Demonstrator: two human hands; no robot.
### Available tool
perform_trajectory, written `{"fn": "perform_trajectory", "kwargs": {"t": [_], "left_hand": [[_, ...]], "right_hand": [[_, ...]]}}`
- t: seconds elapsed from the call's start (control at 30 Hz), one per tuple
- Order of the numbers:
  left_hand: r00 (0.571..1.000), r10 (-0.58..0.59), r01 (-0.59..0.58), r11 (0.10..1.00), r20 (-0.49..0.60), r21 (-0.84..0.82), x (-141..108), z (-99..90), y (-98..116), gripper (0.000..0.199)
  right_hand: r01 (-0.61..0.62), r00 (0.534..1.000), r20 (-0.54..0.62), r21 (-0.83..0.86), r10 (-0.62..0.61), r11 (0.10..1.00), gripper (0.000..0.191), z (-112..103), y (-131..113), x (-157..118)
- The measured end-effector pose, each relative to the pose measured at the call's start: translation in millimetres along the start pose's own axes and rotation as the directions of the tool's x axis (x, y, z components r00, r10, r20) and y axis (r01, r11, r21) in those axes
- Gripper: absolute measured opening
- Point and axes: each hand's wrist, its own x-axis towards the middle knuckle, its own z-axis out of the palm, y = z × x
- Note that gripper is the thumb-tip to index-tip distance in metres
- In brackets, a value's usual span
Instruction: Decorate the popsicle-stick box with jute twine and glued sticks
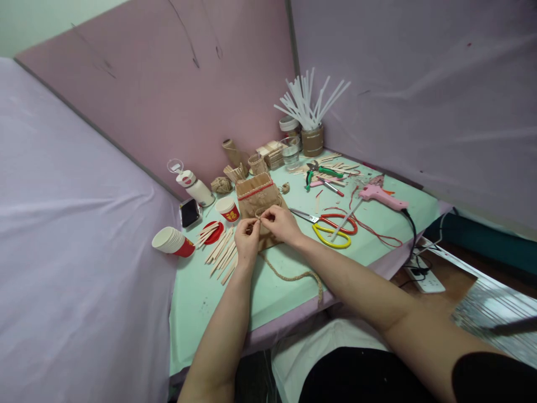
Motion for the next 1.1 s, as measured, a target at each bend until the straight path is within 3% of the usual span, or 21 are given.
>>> {"fn": "perform_trajectory", "kwargs": {"t": [0.07,0.13,0.2,0.23,0.3,0.37,0.43,0.47,0.53,0.63,0.73,0.87,1.1], "left_hand": [[0.999,-0.054,0.054,0.998,-0.002,-0.046,-1,0.9,1,0.007],[0.983,-0.182,0.181,0.97,0.009,-0.16,-1,2.2,1,0.007],[0.932,-0.353,0.356,0.864,0.076,-0.356,1,2.9,0,0.006],[0.891,-0.43,0.447,0.765,0.148,-0.463,2,2.6,-1,0.005],[0.766,-0.532,0.627,0.498,0.36,-0.599,5,0.5,-2,0.006],[0.625,-0.55,0.753,0.24,0.554,-0.612,9,-3.1,-1,0.007],[0.543,-0.531,0.802,0.098,0.65,-0.59,11,-6.2,1,0.005],[0.546,-0.516,0.8,0.087,0.661,-0.593,11,-7.0,2,0.004],[0.619,-0.486,0.761,0.18,0.616,-0.623,10,-6.8,5,0.007],[0.795,-0.456,0.6,0.49,0.401,-0.632,6,-3.0,5,0.017],[0.899,-0.388,0.435,0.747,0.202,-0.503,3,1.1,1,0.023],[0.939,-0.31,0.342,0.876,0.147,-0.341,2,2.9,-3,0.026],[0.923,-0.288,0.351,0.901,0.254,-0.255,1,2.6,-2,0.027]], "right_hand": [[0.01,1.0,0.025,-0.008,-0.01,1.0,0.005,-1,-2,-1],[0.022,0.999,0.041,-0.003,-0.022,1.0,0.005,-1,-2,-1],[0.046,0.997,0.055,0.012,-0.047,0.999,0.005,1,-1,-2],[0.067,0.996,0.062,0.024,-0.068,0.997,0.005,2,0,-2],[0.126,0.989,0.072,0.05,-0.13,0.991,0.006,4,3,-2],[0.193,0.977,0.081,0.072,-0.199,0.978,0.006,6,4,-3],[0.232,0.967,0.084,0.093,-0.24,0.968,0.007,6,3,-4],[0.228,0.968,0.082,0.103,-0.237,0.968,0.008,6,2,-4],[0.166,0.983,0.064,0.115,-0.174,0.979,0.008,4,-2,-4],[0.005,0.999,0.053,0.11,-0.011,0.994,0.009,0,-6,-2],[-0.109,0.991,0.095,0.133,0.097,0.985,0.012,-2,-7,1],[-0.177,0.979,0.138,0.22,0.149,0.959,0.016,-3,-3,4],[-0.258,0.966,0.121,0.328,0.23,0.909,0.021,4,11,5]]}}
